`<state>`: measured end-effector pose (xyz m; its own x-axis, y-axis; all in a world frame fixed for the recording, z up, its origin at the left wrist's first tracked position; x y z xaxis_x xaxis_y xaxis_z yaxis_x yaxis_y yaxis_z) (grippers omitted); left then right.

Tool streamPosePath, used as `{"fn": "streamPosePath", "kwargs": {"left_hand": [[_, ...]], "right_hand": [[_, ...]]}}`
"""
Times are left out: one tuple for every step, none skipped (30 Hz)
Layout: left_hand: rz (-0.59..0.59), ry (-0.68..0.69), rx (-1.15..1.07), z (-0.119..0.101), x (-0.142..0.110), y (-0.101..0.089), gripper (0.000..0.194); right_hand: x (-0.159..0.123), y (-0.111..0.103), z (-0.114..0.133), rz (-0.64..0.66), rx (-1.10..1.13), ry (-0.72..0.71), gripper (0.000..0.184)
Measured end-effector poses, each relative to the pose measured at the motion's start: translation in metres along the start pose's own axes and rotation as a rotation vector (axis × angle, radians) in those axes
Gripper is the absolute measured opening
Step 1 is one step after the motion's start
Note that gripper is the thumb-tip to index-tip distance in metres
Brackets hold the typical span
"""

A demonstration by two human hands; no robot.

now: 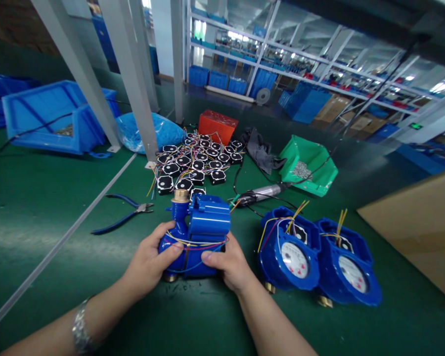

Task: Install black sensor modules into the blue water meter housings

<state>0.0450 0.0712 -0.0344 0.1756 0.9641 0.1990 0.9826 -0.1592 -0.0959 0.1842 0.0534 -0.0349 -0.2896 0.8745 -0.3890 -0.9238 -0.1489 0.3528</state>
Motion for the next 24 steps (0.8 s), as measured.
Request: {"fn": "streamPosePath", "kwargs": {"left_hand": [[-0.001,-0.005,-0.008,0.0,0.0,0.0,0.047],[-0.004,-0.004,-0.011,0.0,0.0,0.001,0.047],[-0.008,0.001,-0.008,0.0,0.0,0.0,0.046],[-0.013,0.006,-0.005,0.0,0.0,0.0,0.046],[-0.019,0.011,0.0,-0.001,0.0,0.0,0.046],[-0.022,0.015,0.004,-0.001,-0.001,0.0,0.047],[-0.023,0.019,0.007,-0.001,-0.001,0.0,0.047],[-0.024,0.023,0.008,-0.002,-0.002,0.0,0.047],[-0.027,0.028,0.009,-0.002,-0.002,0.0,0.047],[-0.03,0.033,0.012,-0.002,-0.002,0.0,0.047],[-0.033,0.039,0.02,-0.003,-0.003,0.0,0.047],[-0.035,0.045,0.03,-0.003,-0.003,0.0,0.047],[-0.032,0.052,0.043,-0.004,-0.002,0.0,0.047],[-0.027,0.059,0.058,-0.004,-0.002,0.0,0.047],[-0.018,0.068,0.073,-0.005,-0.002,0.0,0.047],[-0.005,0.079,0.088,-0.006,-0.001,0.0,0.047],[0.01,0.091,0.1,-0.007,0.0,0.001,0.046],[0.029,0.103,0.109,-0.008,0.0,0.001,0.046],[0.049,0.116,0.116,-0.009,0.001,0.002,0.046],[0.072,0.128,0.118,-0.01,0.001,0.003,0.046],[0.098,0.135,0.117,-0.01,0.001,0.005,0.046],[0.126,0.141,0.114,-0.011,0.002,0.007,0.045],[0.152,0.146,0.11,-0.011,0.002,0.008,0.042],[0.174,0.152,0.108,-0.011,0.001,0.01,0.04]], "right_hand": [[0.001,-0.001,-0.001,-0.006,0.012,-0.003,0.072],[0.002,-0.002,-0.002,-0.015,0.021,-0.008,0.073],[0.002,-0.003,-0.002,-0.02,0.027,-0.014,0.074],[0.002,-0.003,-0.003,-0.025,0.031,-0.021,0.075],[0.002,-0.003,-0.003,-0.031,0.037,-0.023,0.075],[0.001,-0.003,-0.003,-0.039,0.048,-0.021,0.075],[0.0,-0.003,-0.003,-0.049,0.065,-0.015,0.075],[-0.001,-0.003,-0.003,-0.055,0.081,-0.007,0.074],[-0.002,-0.002,-0.003,-0.058,0.093,0.001,0.073],[-0.003,-0.001,-0.003,-0.057,0.1,0.009,0.072],[-0.003,0.0,-0.003,-0.053,0.102,0.013,0.072],[-0.004,0.001,-0.002,-0.046,0.1,0.017,0.072],[-0.004,0.001,-0.002,-0.04,0.096,0.019,0.072],[-0.004,0.001,-0.002,-0.033,0.092,0.021,0.073],[-0.004,0.002,-0.001,-0.019,0.08,0.024,0.074],[-0.004,0.002,-0.001,-0.001,0.061,0.025,0.074],[-0.003,0.003,-0.001,0.021,0.036,0.023,0.075],[-0.003,0.003,0.0,0.041,0.01,0.018,0.075],[-0.002,0.003,0.0,0.056,-0.013,0.01,0.075],[-0.002,0.003,0.001,0.061,-0.027,0.003,0.075],[-0.002,0.002,0.001,0.063,-0.033,0.0,0.074],[-0.002,0.002,0.0,0.063,-0.036,0.002,0.074],[-0.002,0.002,0.0,0.059,-0.039,0.007,0.072],[-0.002,0.002,-0.001,0.045,-0.041,0.015,0.07]]}}
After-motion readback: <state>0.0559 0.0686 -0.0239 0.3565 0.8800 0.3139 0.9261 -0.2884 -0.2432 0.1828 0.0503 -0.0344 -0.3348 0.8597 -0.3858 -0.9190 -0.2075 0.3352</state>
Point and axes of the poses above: each hand's wrist, its own x-axis towards the middle knuckle, its own y-axis out of the palm, z = x × y, the point moved 8 cm from there along x, towards the middle knuckle, and after that the axes turned 15 degrees about y, right-handed, at the moved point
